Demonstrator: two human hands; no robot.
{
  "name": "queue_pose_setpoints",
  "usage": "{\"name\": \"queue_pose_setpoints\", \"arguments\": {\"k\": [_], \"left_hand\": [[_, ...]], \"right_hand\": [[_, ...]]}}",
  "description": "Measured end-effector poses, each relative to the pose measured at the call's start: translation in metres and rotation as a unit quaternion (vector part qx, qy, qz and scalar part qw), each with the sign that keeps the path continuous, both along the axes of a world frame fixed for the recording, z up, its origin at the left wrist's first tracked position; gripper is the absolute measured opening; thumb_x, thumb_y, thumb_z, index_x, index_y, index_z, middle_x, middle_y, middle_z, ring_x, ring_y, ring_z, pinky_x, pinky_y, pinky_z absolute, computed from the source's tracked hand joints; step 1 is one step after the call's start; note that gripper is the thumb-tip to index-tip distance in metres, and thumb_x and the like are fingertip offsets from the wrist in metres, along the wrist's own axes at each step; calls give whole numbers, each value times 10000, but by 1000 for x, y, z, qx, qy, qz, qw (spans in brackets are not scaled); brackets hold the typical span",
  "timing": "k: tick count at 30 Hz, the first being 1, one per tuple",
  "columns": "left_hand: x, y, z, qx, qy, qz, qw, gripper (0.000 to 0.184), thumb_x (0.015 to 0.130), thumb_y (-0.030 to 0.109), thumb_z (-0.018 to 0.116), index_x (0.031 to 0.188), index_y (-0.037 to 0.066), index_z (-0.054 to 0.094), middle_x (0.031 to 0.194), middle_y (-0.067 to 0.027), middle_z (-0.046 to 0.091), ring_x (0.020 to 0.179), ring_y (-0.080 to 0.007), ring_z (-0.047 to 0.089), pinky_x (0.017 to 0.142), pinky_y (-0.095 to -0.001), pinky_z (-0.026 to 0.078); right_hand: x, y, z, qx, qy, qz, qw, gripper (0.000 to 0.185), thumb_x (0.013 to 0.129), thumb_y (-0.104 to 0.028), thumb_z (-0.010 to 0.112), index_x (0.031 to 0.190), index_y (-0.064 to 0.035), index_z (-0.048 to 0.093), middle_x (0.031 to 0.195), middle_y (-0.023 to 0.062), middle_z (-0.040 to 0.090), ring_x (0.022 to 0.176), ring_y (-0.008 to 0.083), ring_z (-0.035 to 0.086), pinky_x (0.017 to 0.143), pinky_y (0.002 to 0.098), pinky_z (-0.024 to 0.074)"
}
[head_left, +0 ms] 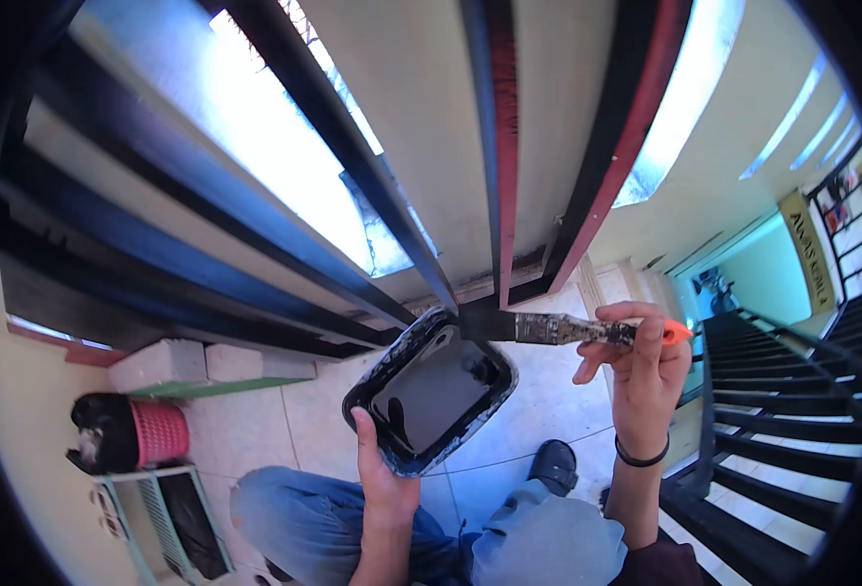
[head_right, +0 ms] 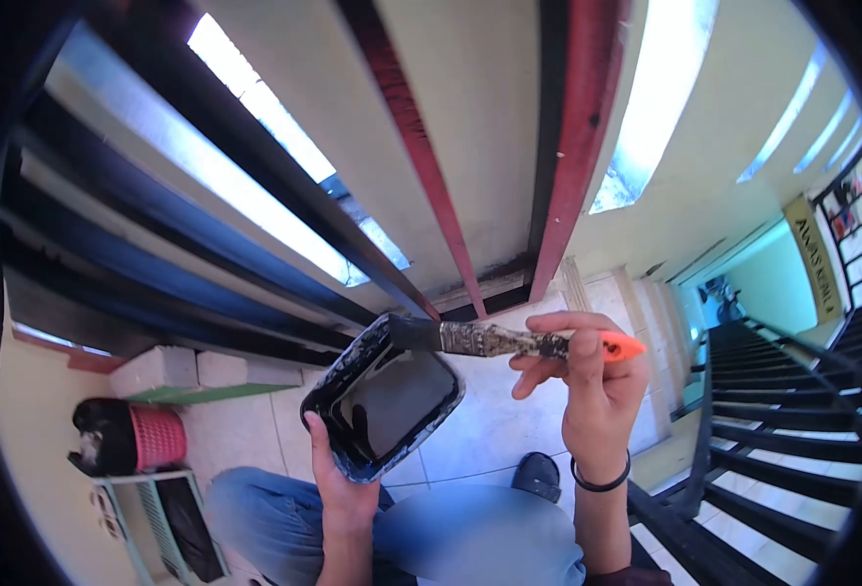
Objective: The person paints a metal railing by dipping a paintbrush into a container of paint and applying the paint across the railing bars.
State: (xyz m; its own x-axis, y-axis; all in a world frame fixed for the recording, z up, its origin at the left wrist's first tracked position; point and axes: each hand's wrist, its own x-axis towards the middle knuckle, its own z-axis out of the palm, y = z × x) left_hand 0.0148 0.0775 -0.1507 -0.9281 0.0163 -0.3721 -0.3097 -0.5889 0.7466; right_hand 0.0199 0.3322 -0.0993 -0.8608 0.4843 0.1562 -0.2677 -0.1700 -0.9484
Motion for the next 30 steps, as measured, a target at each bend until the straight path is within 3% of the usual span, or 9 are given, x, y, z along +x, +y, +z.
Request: {"name": "queue_pose_setpoints", "arguments": {"k": [6, 10, 14, 18, 21, 24, 28, 29, 30], "left_hand": [[-4, 0, 0, 45, -12, -5, 999, 612, 1071, 500, 521, 1503, 69, 472, 1457, -97, 580, 1343, -234, 559, 1132, -399, 453], [-4, 3, 4, 78, -17, 6, 997, 562, 1069, 435, 570, 1461, 39, 499, 1391, -94, 607, 1290, -206, 591, 1091, -368, 488], [-1, -1, 7, 76, -28, -3, 997, 522, 1070, 395, 589, 1441, 36, 509, 1375, -85, 609, 1244, -189, 606, 1073, -360, 494], [1, -3, 1, 44, -36, 8, 998, 561, 1063, 478, 558, 1419, 45, 548, 1330, -91, 660, 1209, -210, 651, 1031, -361, 533], [1, -5, 1, 57, -40, 12, 997, 536, 1063, 438, 581, 1417, 38, 543, 1325, -86, 652, 1207, -198, 637, 1030, -356, 522], [5, -8, 1, 86, -62, 11, 994, 515, 1066, 385, 605, 1427, 27, 524, 1354, -77, 618, 1231, -179, 595, 1060, -350, 481], [1, -2, 0, 97, -25, 18, 995, 522, 1062, 401, 604, 1424, 34, 527, 1360, -82, 621, 1231, -197, 616, 1064, -360, 491], [-1, 0, -1, 80, -9, 2, 997, 540, 1059, 423, 596, 1426, 31, 537, 1359, -88, 633, 1243, -209, 616, 1074, -369, 488], [-1, -2, -2, 59, 0, -13, 998, 559, 1056, 445, 589, 1427, 29, 547, 1357, -95, 645, 1256, -222, 615, 1084, -378, 485]], "right_hand": [[-6, -36, 49, 311, -83, 38, 946, 260, 1048, -235, 636, 973, 0, 718, 668, 67, 689, 585, 150, 695, 545, 265, 514], [-27, -60, 70, 507, -39, 36, 860, 200, 1004, -207, 689, 881, -50, 680, 596, 90, 627, 523, 266, 650, 510, 330, 468], [-34, -69, 70, 557, -40, 45, 828, 219, 998, -227, 700, 866, -57, 661, 597, 122, 616, 516, 304, 627, 502, 365, 458], [-32, -75, 78, 523, -74, 28, 849, 232, 1003, -223, 691, 851, -49, 673, 584, 97, 603, 506, 287, 623, 502, 343, 457], [-30, -73, 88, 548, -69, 30, 833, 349, 1067, -245, 593, 846, 0, 707, 593, 42, 649, 509, 109, 644, 505, 224, 463], [-21, -76, 101, 488, -65, -17, 870, 206, 998, -189, 683, 848, -48, 695, 602, 90, 623, 519, 246, 636, 514, 317, 465], [-11, -72, 106, 439, -79, -6, 895, 149, 959, -177, 712, 876, -58, 746, 645, 96, 665, 557, 266, 663, 557, 365, 506], [-13, -68, 102, 533, -65, 25, 843, 210, 1007, -127, 632, 863, -6, 724, 647, 73, 689, 536, 140, 674, 533, 265, 514], [-15, -71, 102, 548, -35, 26, 835, 216, 1010, -144, 627, 859, -23, 722, 623, 71, 682, 532, 158, 688, 543, 268, 525]]}}
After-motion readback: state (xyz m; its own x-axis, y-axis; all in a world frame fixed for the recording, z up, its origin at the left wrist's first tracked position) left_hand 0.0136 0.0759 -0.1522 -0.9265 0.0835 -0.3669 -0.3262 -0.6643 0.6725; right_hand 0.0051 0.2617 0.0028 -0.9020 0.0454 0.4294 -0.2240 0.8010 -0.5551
